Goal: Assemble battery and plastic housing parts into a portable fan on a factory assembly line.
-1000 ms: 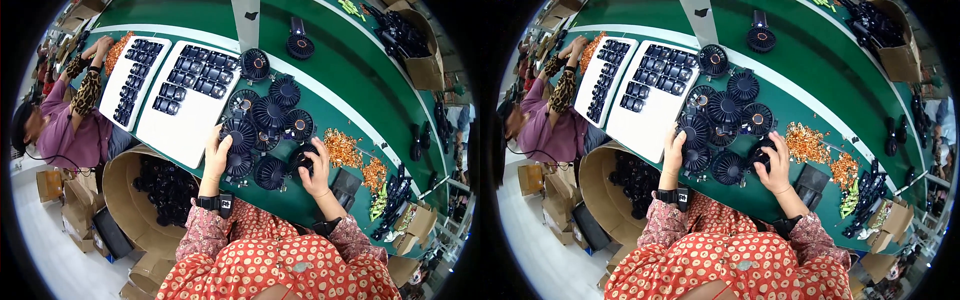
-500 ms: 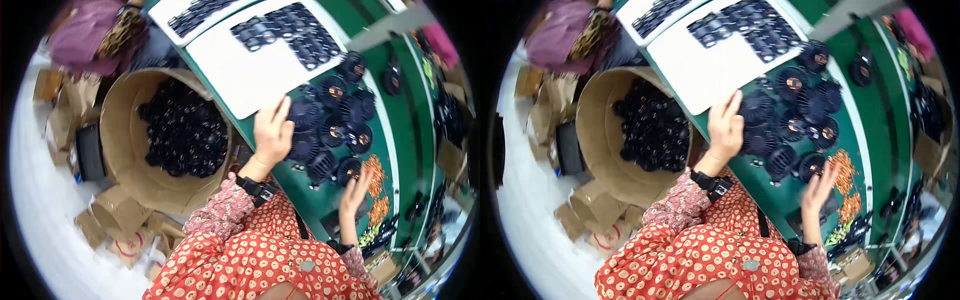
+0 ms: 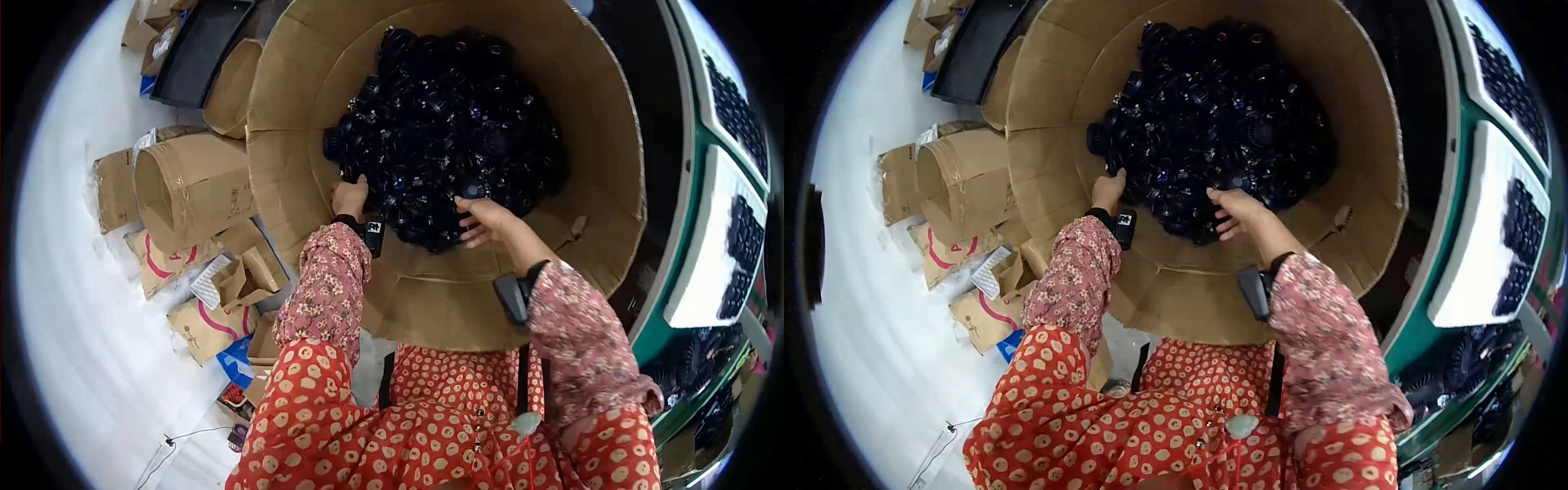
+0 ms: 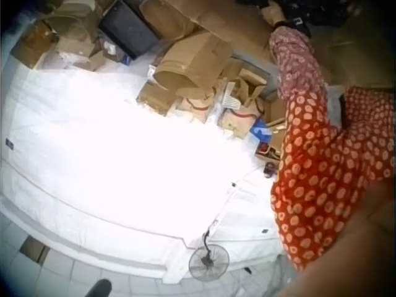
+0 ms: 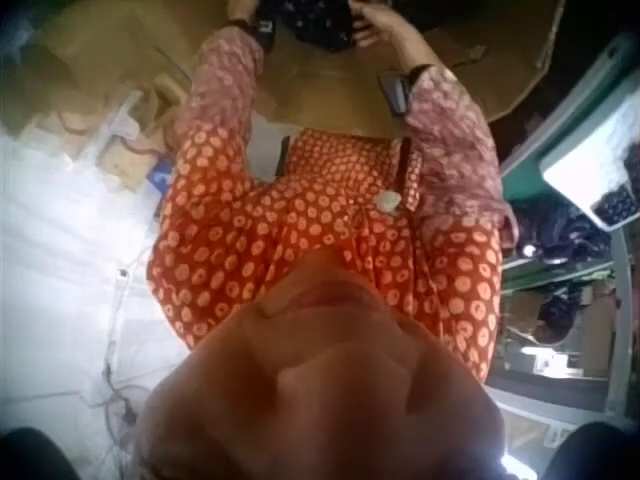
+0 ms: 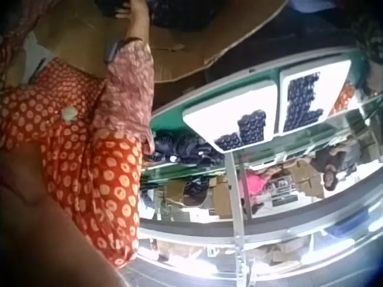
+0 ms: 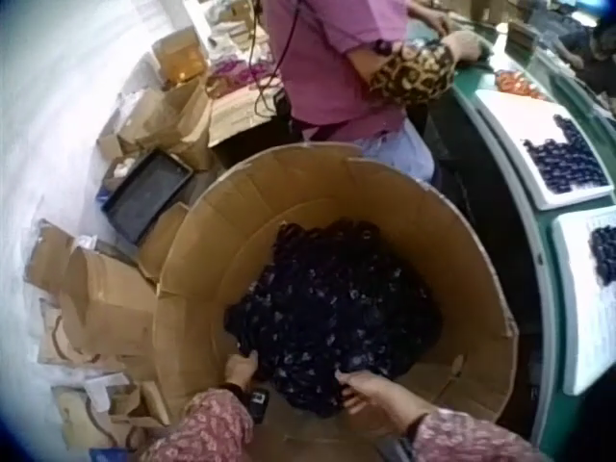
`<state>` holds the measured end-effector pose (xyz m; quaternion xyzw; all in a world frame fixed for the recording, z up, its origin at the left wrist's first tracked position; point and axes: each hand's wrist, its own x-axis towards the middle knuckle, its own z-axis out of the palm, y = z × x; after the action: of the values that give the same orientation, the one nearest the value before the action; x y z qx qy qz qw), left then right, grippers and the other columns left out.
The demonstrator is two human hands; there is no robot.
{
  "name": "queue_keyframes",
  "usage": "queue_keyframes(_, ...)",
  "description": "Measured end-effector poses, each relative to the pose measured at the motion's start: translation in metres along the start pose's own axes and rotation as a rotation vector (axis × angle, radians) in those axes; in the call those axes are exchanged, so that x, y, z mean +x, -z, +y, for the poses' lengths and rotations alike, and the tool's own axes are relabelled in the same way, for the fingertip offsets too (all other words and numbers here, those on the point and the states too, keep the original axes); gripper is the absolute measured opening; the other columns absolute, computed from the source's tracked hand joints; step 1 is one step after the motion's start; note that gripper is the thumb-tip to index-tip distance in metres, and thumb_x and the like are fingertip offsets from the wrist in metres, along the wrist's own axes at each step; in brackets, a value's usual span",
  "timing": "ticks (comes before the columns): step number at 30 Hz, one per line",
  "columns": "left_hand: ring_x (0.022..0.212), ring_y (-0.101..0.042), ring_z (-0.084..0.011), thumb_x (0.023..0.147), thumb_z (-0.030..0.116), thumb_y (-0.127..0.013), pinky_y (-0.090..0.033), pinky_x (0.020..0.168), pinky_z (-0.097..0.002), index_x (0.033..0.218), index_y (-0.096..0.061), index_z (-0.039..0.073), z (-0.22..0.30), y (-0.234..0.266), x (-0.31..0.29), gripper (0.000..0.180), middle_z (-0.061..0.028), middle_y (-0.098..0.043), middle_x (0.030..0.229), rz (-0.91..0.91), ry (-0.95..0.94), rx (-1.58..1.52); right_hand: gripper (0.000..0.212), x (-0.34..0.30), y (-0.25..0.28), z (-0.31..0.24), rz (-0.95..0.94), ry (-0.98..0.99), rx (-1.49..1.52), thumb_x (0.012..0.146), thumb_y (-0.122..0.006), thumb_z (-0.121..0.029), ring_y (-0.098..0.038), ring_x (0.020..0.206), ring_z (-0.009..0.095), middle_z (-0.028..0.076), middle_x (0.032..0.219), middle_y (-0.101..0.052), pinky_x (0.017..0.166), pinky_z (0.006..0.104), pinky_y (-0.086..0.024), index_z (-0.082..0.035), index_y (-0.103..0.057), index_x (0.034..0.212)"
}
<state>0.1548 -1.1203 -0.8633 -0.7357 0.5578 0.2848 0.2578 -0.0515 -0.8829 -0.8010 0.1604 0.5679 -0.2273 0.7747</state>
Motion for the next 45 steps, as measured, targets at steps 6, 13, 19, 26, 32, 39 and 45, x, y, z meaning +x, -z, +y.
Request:
queue_keyframes(6,0.136,-0.042,-0.0383,0.084,0.046,-0.071,-0.033,0.114,-0.0437,0.144,-0.042,-0.002,-0.035,-0.062,0.029,0.082,-0.0247,-0.043,0.147,0.161,-0.218,0.044,0.096,0.200,-0.008,0.090,0.299,-0.003,0.015,0.084,-0.068,-0.062,-0.039,0.138,0.039,0.018,0.156,-0.035,0.109,0.0582,-0.037,-0.011,-0.028,0.156)
queue_keyframes(13,0.133,-0.044,-0.0382,0.075,0.079,-0.061,-0.036,0.111,-0.0449,0.130,-0.058,-0.001,-0.043,-0.075,0.040,0.097,-0.0241,-0.051,0.138,-0.072,-0.197,0.082,0.107,0.204,-0.057,0.122,0.350,0.115,-0.916,0.075,-0.070,-0.067,-0.039,0.138,0.040,0.022,0.148,-0.043,0.116,0.0481,-0.029,0.000,-0.033,0.151)
queue_keyframes(19,0.121,-0.052,-0.0348,0.077,0.066,-0.072,-0.040,0.105,-0.0414,0.121,-0.061,0.000,-0.070,-0.090,0.044,0.079,-0.0206,-0.056,0.127,0.002,-0.274,-0.181,0.089,0.190,-0.037,0.110,0.316,0.408,-1.125,0.067,-0.082,-0.056,-0.050,0.123,0.034,0.022,0.128,-0.058,0.106,0.0397,-0.037,0.007,-0.057,0.125)
queue_keyframes(26,0.105,-0.060,-0.0224,0.090,0.048,-0.071,-0.048,0.093,-0.0354,0.129,-0.055,0.005,-0.064,-0.119,0.008,0.060,-0.0095,-0.060,0.123,-0.133,-0.041,-0.917,0.081,0.216,-0.004,0.078,0.184,0.652,-0.210,0.075,-0.084,-0.039,-0.050,0.130,0.034,0.019,0.137,-0.055,0.110,0.0374,-0.040,0.000,-0.049,0.138)
queue_keyframes(32,0.118,-0.058,-0.0291,0.085,0.059,-0.070,-0.046,0.101,-0.0442,0.145,-0.043,0.009,-0.074,-0.119,0.043,0.083,-0.0128,-0.057,0.134,-0.582,0.246,-1.032,0.107,0.232,-0.010,0.016,-0.047,0.474,-0.572,0.073,-0.083,-0.036,-0.035,0.144,0.037,0.026,0.155,-0.034,0.117,0.0386,-0.032,-0.010,-0.023,0.158)
queue_keyframes(39,0.140,-0.039,-0.0353,0.078,0.078,-0.061,-0.033,0.111,-0.0572,0.153,-0.036,0.013,-0.059,-0.134,0.040,0.102,-0.0159,-0.040,0.153,-0.715,0.138,-0.752,0.132,0.259,-0.034,0.028,-0.132,0.328,-0.444,0.066,-0.089,-0.031,-0.036,0.143,0.035,0.025,0.157,-0.031,0.118,0.0380,-0.031,-0.012,0.002,0.160)
queue_keyframes(45,0.136,-0.044,-0.0348,0.081,0.082,-0.052,-0.037,0.108,-0.0556,0.150,-0.039,0.013,-0.067,-0.138,0.038,0.099,-0.0149,-0.046,0.149,-0.819,0.214,-0.711,0.133,0.245,-0.034,0.052,-0.287,0.298,-0.053,0.068,-0.090,-0.024,-0.031,0.146,0.034,0.025,0.159,-0.026,0.120,0.0394,-0.024,-0.017,0.005,0.160)
